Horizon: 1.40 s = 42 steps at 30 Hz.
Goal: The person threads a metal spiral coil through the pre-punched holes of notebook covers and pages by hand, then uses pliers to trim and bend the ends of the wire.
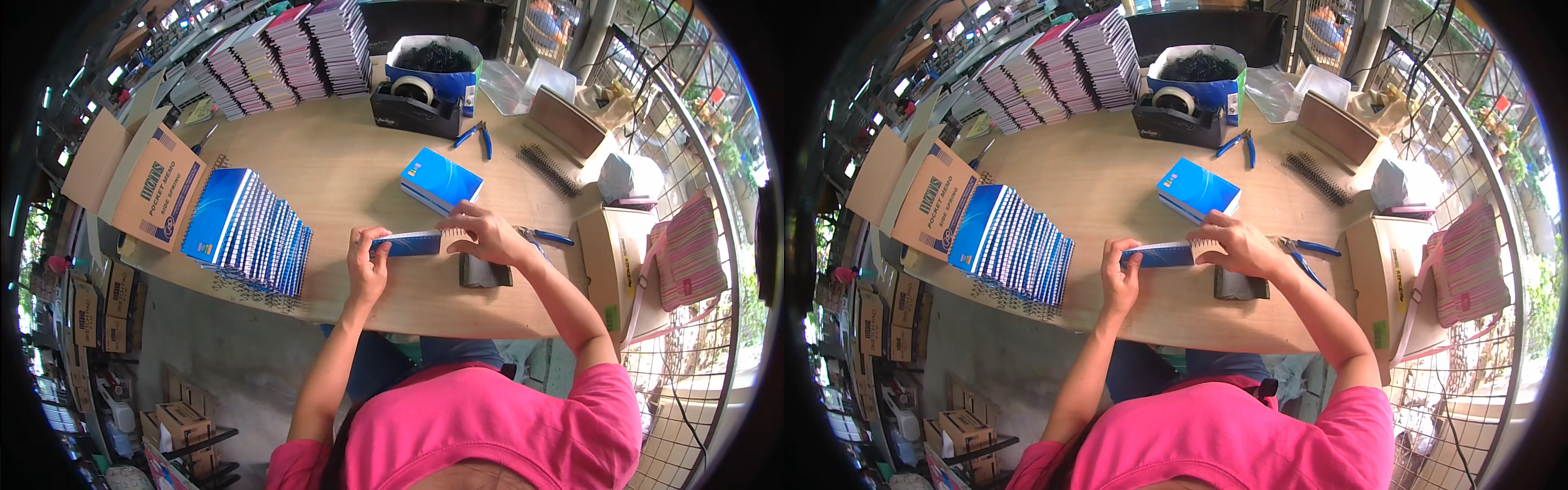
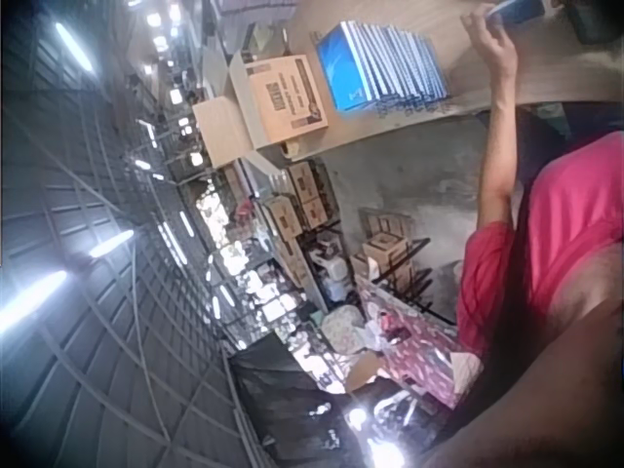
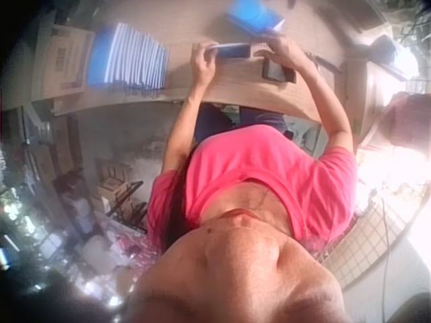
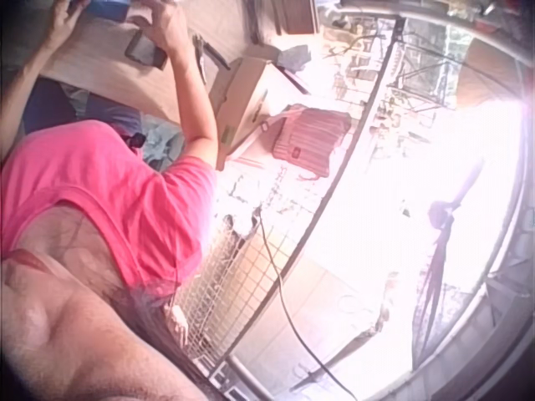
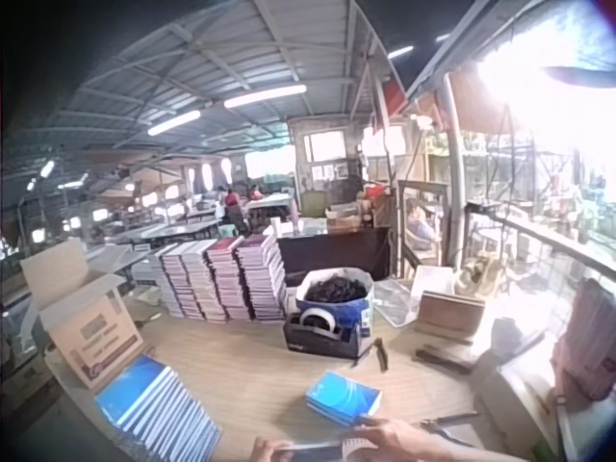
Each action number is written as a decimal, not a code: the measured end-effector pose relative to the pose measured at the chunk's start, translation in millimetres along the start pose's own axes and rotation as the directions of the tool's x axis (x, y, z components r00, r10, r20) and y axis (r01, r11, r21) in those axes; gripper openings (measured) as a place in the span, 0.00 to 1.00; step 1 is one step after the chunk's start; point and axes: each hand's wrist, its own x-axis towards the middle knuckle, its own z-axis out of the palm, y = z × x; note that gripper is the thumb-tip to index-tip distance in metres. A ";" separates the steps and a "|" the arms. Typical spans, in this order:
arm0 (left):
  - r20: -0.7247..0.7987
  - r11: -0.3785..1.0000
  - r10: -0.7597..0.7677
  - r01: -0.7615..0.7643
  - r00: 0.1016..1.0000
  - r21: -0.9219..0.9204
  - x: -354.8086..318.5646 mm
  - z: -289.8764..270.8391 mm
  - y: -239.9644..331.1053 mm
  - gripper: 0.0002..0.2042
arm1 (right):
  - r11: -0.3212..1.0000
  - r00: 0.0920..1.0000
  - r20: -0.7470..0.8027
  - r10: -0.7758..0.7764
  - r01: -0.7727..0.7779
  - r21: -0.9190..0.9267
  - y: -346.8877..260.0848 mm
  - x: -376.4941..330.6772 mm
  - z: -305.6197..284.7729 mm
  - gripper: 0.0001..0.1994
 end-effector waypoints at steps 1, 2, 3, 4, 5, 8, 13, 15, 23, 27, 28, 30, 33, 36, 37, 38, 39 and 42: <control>0.005 1.000 -0.008 0.008 1.000 0.002 -0.5 -0.4 -0.1 0.06 | 0.999 1.000 0.000 0.029 -0.029 0.015 0.4 0.3 0.7 0.10; 0.009 1.000 -0.017 0.017 1.000 0.004 -1.5 -0.7 0.1 0.06 | 0.998 0.998 0.001 0.057 -0.057 0.031 0.5 0.7 1.3 0.11; 0.015 1.000 -0.026 0.026 1.000 0.006 -2.0 -0.8 0.9 0.06 | 0.999 0.999 0.018 0.037 -0.038 0.014 -0.8 1.5 0.3 0.11; 0.014 1.000 -0.031 0.030 0.999 0.005 -2.2 -0.7 1.6 0.06 | 1.000 0.999 0.035 0.018 -0.018 -0.003 -3.4 2.7 -1.9 0.10; 0.012 0.999 -0.035 0.035 0.999 0.005 -2.6 -0.5 2.4 0.06 | 1.000 0.999 0.052 -0.001 0.002 -0.019 -4.8 3.5 -2.8 0.10; 0.008 1.000 -0.014 0.014 1.000 0.011 -2.4 -0.4 4.9 0.06 | 0.993 0.992 0.047 0.119 -0.120 0.021 0.2 2.2 2.2 0.11; 0.009 1.000 -0.017 0.016 1.000 0.005 -4.8 -0.3 4.5 0.06 | 0.996 0.993 0.085 0.082 -0.085 0.035 -8.3 4.5 -0.5 0.13; 0.013 1.000 -0.005 0.005 1.000 0.007 -4.6 -0.3 3.9 0.06 | 0.999 0.997 0.064 0.051 -0.051 -0.010 -9.0 4.7 1.8 0.13; 0.003 1.000 -0.006 0.006 1.000 0.002 -5.6 1.0 5.3 0.06 | 0.991 0.998 0.059 0.027 -0.019 -0.130 -22.9 7.9 9.7 0.11; 0.016 1.000 -0.017 0.017 1.000 -0.009 -5.3 3.2 6.3 0.06 | 0.949 0.991 0.131 -0.018 0.058 -0.310 -6.9 2.4 10.6 0.16; 0.019 1.000 -0.022 0.023 1.000 -0.014 -6.2 2.8 5.3 0.06 | 0.929 0.994 0.086 -0.067 0.093 -0.359 -15.6 1.4 4.7 0.18; 0.026 0.999 -0.027 0.028 0.999 -0.024 -4.1 0.6 2.8 0.05 | 0.863 0.971 0.178 -0.158 0.223 -0.453 -31.1 -1.0 -15.6 0.24; 0.039 0.998 -0.058 0.059 0.998 -0.029 -5.2 -3.7 -4.2 0.05 | 0.637 0.741 0.640 -0.205 0.597 -0.487 -48.0 -11.3 -54.4 0.36; 0.058 0.990 -0.090 0.096 0.994 -0.107 2.7 2.4 -3.5 0.09 | 0.558 0.632 0.732 -0.255 0.714 -0.423 -9.6 -34.2 -46.0 0.43; 0.057 0.986 -0.097 0.103 0.994 -0.127 6.2 2.4 -3.6 0.10 | 0.591 0.625 0.723 -0.294 0.713 -0.377 -4.5 -33.8 -43.7 0.46; 0.056 0.989 -0.076 0.082 0.996 -0.119 6.2 2.9 -1.6 0.12 | 0.628 0.620 0.712 -0.329 0.707 -0.326 -1.1 -38.0 -39.2 0.49; 0.043 0.993 -0.057 0.061 0.997 -0.104 4.3 3.0 -1.4 0.15 | 0.776 0.680 0.657 -0.326 0.590 -0.225 -29.0 -30.5 -44.4 0.49; 0.042 1.000 -0.021 0.021 0.999 -0.012 3.4 4.1 -0.2 0.25 | 0.959 0.958 0.253 -0.135 0.062 0.277 -54.6 -20.3 -58.6 0.40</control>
